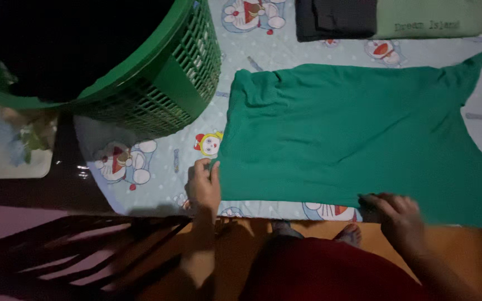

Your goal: The person takes a green t-shirt out of a laundry basket, spreads it flat on a table, and begins folding the sleeves and sides by hand.

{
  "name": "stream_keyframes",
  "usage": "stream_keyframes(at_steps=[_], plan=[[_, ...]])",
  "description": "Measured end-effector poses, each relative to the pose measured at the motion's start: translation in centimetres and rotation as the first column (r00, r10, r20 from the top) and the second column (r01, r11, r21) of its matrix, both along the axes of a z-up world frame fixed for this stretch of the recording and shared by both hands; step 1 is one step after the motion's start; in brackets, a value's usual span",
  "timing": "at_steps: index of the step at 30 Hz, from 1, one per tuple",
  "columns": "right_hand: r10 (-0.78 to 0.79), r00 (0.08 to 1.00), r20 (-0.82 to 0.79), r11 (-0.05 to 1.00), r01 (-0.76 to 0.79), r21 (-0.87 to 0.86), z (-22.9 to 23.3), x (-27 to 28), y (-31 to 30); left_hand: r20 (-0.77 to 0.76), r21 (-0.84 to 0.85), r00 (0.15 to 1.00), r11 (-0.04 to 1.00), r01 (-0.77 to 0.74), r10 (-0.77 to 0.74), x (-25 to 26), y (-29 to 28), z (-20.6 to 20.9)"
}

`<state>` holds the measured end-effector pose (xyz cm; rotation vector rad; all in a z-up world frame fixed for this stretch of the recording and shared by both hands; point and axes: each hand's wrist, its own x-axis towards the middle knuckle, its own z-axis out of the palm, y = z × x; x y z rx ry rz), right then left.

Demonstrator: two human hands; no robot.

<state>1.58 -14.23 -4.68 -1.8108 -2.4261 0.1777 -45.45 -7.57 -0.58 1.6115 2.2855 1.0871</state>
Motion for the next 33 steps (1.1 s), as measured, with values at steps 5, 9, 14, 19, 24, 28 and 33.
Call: stream_keyframes(at_steps=[5, 9, 14, 19, 24, 28, 33], plan=[[-0.062, 0.988, -0.142, 0.971, 0.093, 0.221, -1.7, 1.9, -0.5, 0.011, -0.051, 1.000, 0.998, 0.021, -0.020, -0.8, -0.3, 2.1], [-0.147, 0.989, 0.030, 0.983, 0.143, 0.116, -1.9, 1.6, -0.6, -0.032, -0.068, 0.998, 0.996, 0.060, -0.062, -1.1, -1.4, 1.2], [-0.103, 0.987, -0.124, 0.971, 0.127, 0.202, -2.2, 1.6, -1.1, -0.236, 0.005, 0.968, 0.996, 0.089, -0.086, -1.6, -2.8, -1.2], [-0.140, 0.988, -0.069, 0.971, 0.151, 0.184, -2.7, 2.0, -1.5, -0.236, 0.009, 0.964, 0.992, 0.129, -0.123, -1.7, -2.4, 0.0], [-0.157, 0.985, -0.065, 0.967, 0.167, 0.192, -0.4, 1.1, -2.0, -0.361, 0.055, 0.879, 0.934, 0.353, -0.311, 1.4, -1.3, 2.9], [-0.116, 0.973, -0.198, 0.938, 0.173, 0.301, 1.0, 0.5, -2.1, -0.227, 0.155, 0.735, 0.721, 0.675, -0.639, 8.4, -0.1, 1.7], [-0.138, 0.981, -0.138, 0.937, 0.175, 0.304, 0.7, 0.4, -2.2, -0.098, 0.067, 0.356, 0.351, 0.934, -0.929, 16.9, 1.4, -0.6]])
